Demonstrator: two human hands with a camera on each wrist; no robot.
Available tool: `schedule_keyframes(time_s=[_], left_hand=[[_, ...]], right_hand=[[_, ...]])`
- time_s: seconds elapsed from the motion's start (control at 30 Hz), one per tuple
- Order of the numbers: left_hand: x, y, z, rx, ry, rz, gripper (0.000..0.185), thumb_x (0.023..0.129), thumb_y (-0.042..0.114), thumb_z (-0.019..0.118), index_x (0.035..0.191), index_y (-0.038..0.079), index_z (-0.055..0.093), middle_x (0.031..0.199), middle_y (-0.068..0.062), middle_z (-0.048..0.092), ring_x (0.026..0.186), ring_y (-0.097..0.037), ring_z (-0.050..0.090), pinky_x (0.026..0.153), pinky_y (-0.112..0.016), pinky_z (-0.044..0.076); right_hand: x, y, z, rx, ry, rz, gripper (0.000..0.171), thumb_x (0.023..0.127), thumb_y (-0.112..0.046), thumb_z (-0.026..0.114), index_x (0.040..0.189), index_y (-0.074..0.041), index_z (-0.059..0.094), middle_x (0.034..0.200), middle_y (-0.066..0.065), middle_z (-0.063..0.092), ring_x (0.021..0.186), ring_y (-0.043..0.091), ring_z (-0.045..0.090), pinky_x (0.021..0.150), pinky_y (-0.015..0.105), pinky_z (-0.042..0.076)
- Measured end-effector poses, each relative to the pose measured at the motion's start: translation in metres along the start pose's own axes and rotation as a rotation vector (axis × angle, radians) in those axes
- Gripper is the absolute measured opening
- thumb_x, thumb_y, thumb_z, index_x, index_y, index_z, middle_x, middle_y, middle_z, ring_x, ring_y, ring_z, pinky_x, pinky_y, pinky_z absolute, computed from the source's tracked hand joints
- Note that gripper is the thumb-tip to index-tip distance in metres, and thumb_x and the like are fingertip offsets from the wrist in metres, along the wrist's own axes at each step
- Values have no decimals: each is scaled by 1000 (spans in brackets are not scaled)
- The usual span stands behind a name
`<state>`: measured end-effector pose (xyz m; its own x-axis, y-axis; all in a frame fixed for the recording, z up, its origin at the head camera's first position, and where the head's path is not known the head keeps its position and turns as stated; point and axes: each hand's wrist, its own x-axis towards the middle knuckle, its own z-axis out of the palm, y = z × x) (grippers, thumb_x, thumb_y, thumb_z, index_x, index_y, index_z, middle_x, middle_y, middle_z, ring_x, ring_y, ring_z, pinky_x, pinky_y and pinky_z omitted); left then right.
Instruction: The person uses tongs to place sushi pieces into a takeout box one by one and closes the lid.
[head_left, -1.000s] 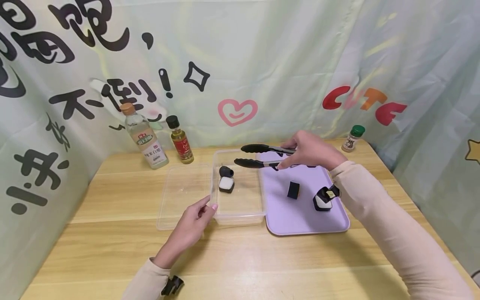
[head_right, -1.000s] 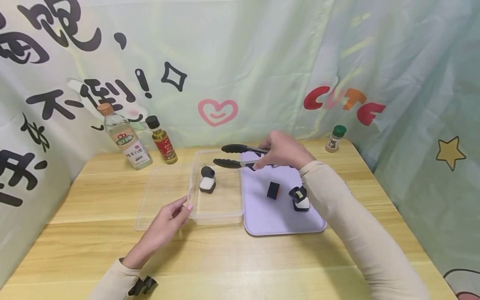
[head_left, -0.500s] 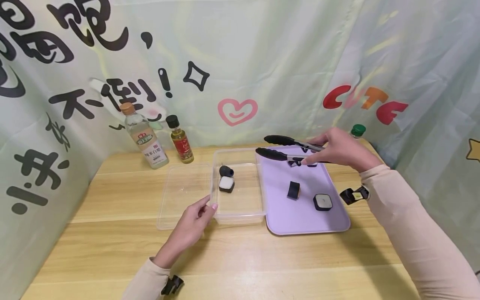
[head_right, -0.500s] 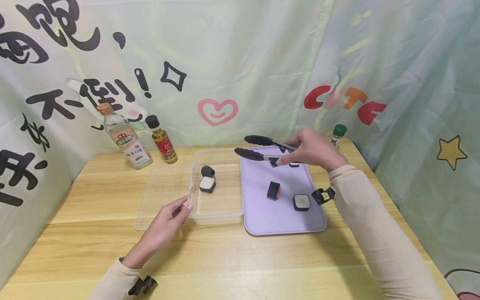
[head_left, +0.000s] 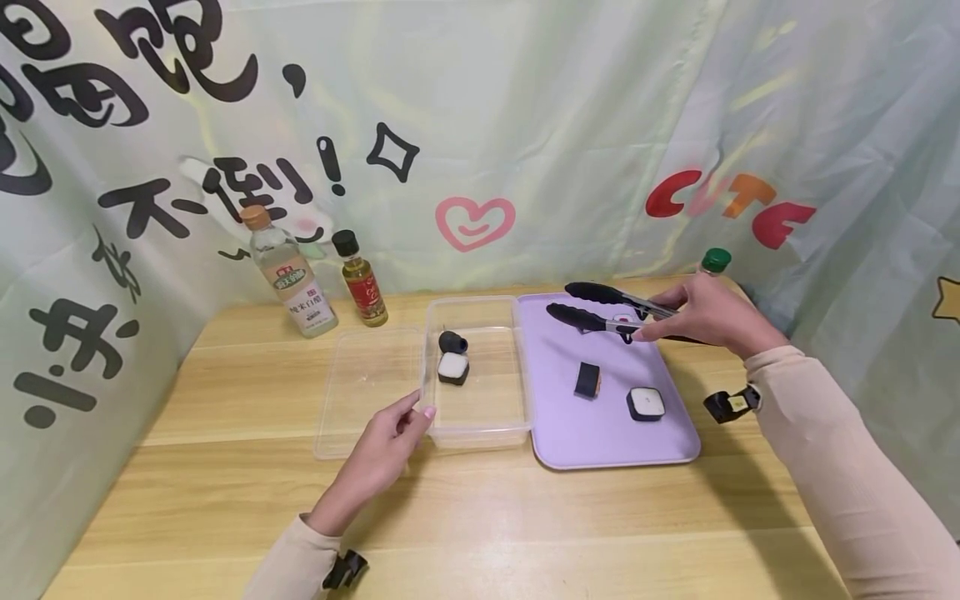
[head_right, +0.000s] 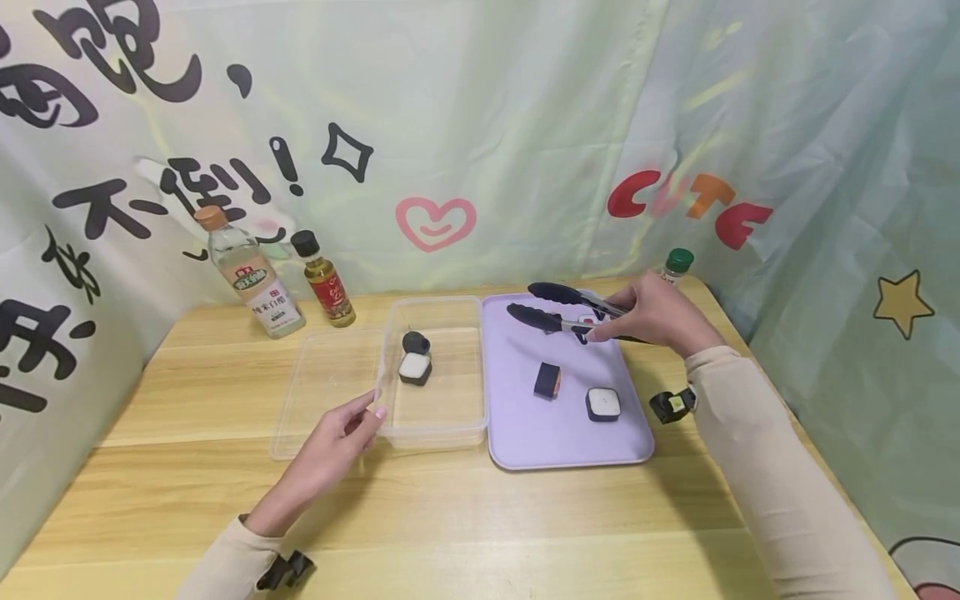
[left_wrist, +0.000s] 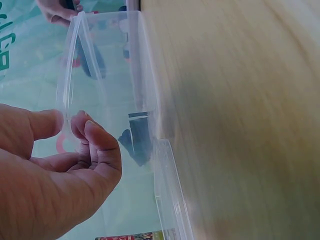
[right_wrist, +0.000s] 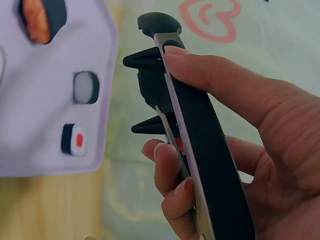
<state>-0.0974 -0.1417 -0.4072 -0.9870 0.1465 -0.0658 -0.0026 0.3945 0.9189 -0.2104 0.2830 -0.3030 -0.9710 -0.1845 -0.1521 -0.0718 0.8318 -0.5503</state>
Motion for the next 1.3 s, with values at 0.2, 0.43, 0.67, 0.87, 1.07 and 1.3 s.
schedule_keyframes(time_s=[0.2, 0.43, 0.67, 0.87, 1.07, 1.3], left_hand=[[0, -1, 0, 7, -2, -1, 59, 106, 30, 57, 151, -5, 41, 81, -12, 57, 61, -12, 45, 48, -24, 38], [0, -1, 0, 10, -3, -4, 58, 106, 29, 56, 151, -5, 41, 82, -13, 57, 61, -13, 46, 47, -24, 39], [0, -2, 0, 1, -1, 2, 57, 106, 28, 57, 151, -4, 42, 82, -12, 57, 62, -13, 47, 48, -24, 39], [0, -3, 0, -1, -3, -3, 58, 106, 29, 57, 151, -5, 41, 82, -12, 57, 63, -13, 47, 48, -24, 38], [0, -3, 0, 0, -2, -1, 60, 105, 30, 57, 151, -5, 41, 82, -12, 57, 62, -13, 47, 49, -24, 38], [0, -2, 1, -1, 1, 0, 60, 106, 30, 57, 151, -5, 41, 82, -10, 57, 61, -13, 46, 48, -25, 37]], right_hand=[[1, 16, 6, 22, -2, 15, 83, 73, -47, 90, 128, 9, 65, 131, 30, 60, 123, 43, 51, 92, 55, 50], [4, 28, 14, 70, -6, 40, 83, 74, -43, 91, 131, 11, 62, 125, 30, 56, 117, 38, 48, 94, 52, 45], [4, 34, 19, 100, -11, 62, 82, 75, -40, 91, 132, 12, 61, 147, 34, 39, 126, 40, 40, 100, 55, 39], [6, 39, 22, 123, -22, 82, 83, 76, -39, 90, 132, 13, 60, 155, 35, 29, 136, 43, 33, 107, 61, 33], [7, 42, 25, 121, -20, 83, 79, 76, -36, 90, 131, 13, 61, 146, 35, 43, 134, 44, 39, 106, 61, 37], [7, 44, 26, 120, -16, 90, 80, 77, -37, 90, 131, 14, 60, 139, 34, 52, 129, 44, 46, 105, 60, 38]])
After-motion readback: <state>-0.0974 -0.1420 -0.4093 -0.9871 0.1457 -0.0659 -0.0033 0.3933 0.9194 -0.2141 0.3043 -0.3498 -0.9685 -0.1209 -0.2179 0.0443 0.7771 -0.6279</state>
